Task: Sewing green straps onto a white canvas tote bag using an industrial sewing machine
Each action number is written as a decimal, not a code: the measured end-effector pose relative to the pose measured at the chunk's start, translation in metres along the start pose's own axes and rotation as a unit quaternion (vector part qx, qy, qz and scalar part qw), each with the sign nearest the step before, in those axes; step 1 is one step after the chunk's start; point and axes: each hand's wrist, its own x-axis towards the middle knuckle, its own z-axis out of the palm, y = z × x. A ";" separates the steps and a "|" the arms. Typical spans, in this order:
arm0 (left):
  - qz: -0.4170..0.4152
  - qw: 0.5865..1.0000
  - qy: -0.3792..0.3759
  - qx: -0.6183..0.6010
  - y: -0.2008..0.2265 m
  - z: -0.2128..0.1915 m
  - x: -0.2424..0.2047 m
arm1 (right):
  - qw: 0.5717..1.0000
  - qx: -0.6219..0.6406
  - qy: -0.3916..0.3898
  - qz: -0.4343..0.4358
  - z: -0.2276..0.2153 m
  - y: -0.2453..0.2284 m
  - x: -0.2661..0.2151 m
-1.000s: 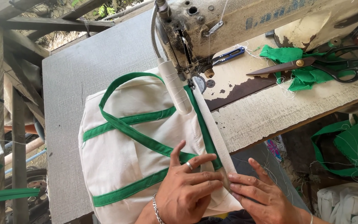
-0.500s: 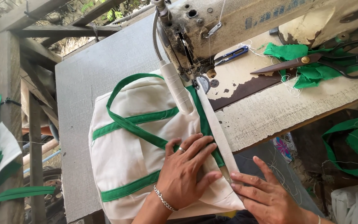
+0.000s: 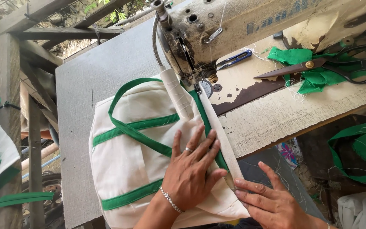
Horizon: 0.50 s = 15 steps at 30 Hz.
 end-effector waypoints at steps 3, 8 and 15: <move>0.027 0.998 -0.005 -0.049 -0.002 -0.004 -0.003 | 1.000 0.004 -0.011 -0.005 -0.002 0.000 0.002; 0.044 0.997 0.016 -0.061 0.002 -0.001 0.000 | 0.999 -0.018 -0.014 -0.048 -0.009 0.005 0.004; 0.021 0.996 0.004 -0.081 0.010 0.003 0.006 | 0.999 -0.026 -0.041 -0.011 -0.015 0.011 -0.006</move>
